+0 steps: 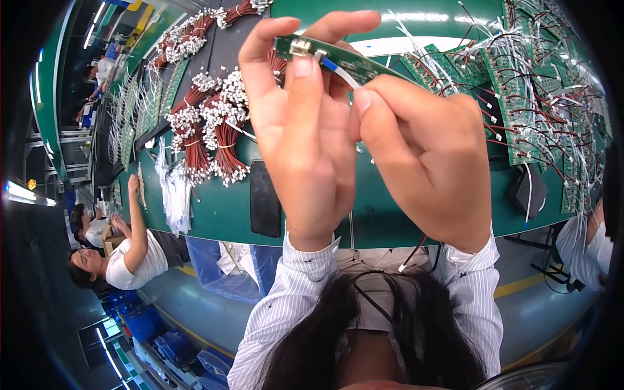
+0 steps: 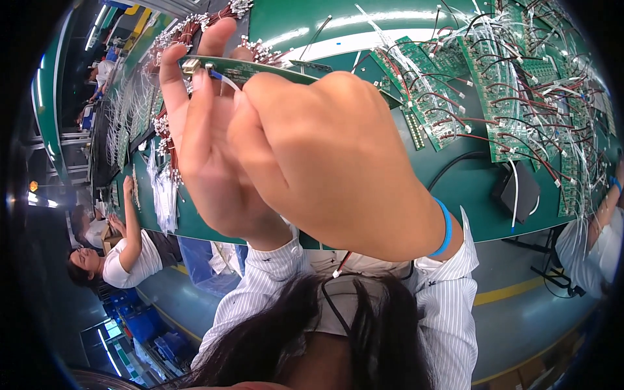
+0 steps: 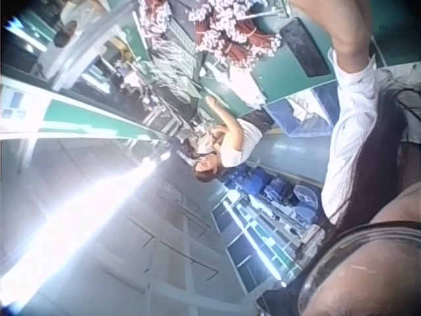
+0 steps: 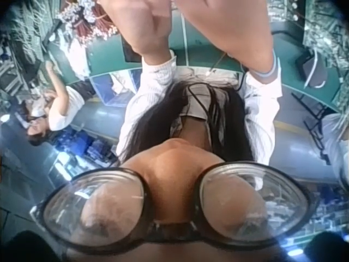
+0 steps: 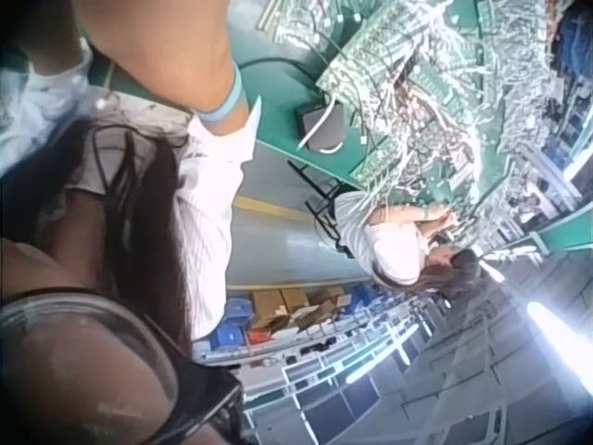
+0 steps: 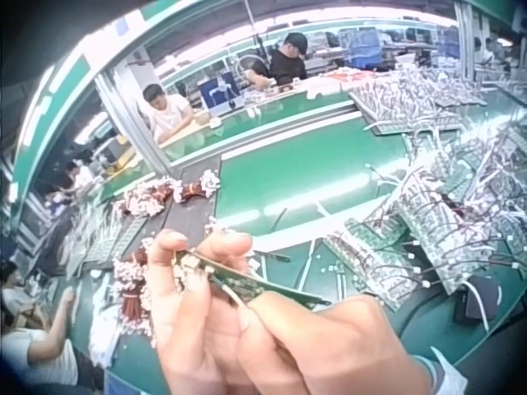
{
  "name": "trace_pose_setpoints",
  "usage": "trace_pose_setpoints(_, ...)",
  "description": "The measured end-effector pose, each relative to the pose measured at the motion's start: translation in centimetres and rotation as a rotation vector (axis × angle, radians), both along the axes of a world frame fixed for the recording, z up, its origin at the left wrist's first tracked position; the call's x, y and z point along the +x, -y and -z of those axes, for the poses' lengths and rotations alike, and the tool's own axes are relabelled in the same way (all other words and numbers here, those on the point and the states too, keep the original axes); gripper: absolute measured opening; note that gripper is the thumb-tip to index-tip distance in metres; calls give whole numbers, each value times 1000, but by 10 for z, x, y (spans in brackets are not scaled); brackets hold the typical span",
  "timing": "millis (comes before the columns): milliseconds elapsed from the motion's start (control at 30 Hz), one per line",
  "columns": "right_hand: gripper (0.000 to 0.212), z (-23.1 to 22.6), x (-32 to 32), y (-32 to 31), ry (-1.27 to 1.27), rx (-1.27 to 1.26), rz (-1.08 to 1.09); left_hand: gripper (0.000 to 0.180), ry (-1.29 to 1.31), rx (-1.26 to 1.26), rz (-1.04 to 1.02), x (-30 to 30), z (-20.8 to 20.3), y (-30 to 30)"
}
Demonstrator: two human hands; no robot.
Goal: The person connects wires and ribbon cables into the ports of small circuit boards by hand, assembling them at a workstation.
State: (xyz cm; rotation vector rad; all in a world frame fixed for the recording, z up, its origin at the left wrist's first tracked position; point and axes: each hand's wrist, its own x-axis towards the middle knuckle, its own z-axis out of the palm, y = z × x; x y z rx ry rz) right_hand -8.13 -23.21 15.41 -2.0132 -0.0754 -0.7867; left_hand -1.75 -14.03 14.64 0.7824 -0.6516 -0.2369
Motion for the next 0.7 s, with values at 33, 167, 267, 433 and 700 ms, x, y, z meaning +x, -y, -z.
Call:
trace_pose_setpoints(33,17,-1,0,0,-8,-5,-3,27,-11,-8,5,-1,-1,0)
trace_pose_setpoints(167,17,-1,1,1,-35,20,-21,27,-19,-16,17,0,0,0)
trace_pose_setpoints(267,17,-1,1,2,-29,11,-21,27,-23,-2,8,0,0,0)
trace_pose_setpoints(433,16,-1,1,2,-19,2,-15,27,-54,8,-16,-3,-4,3)
trace_pose_setpoints(700,14,0,2,2,34,18,-15,27,-26,-11,43,0,-1,-1)
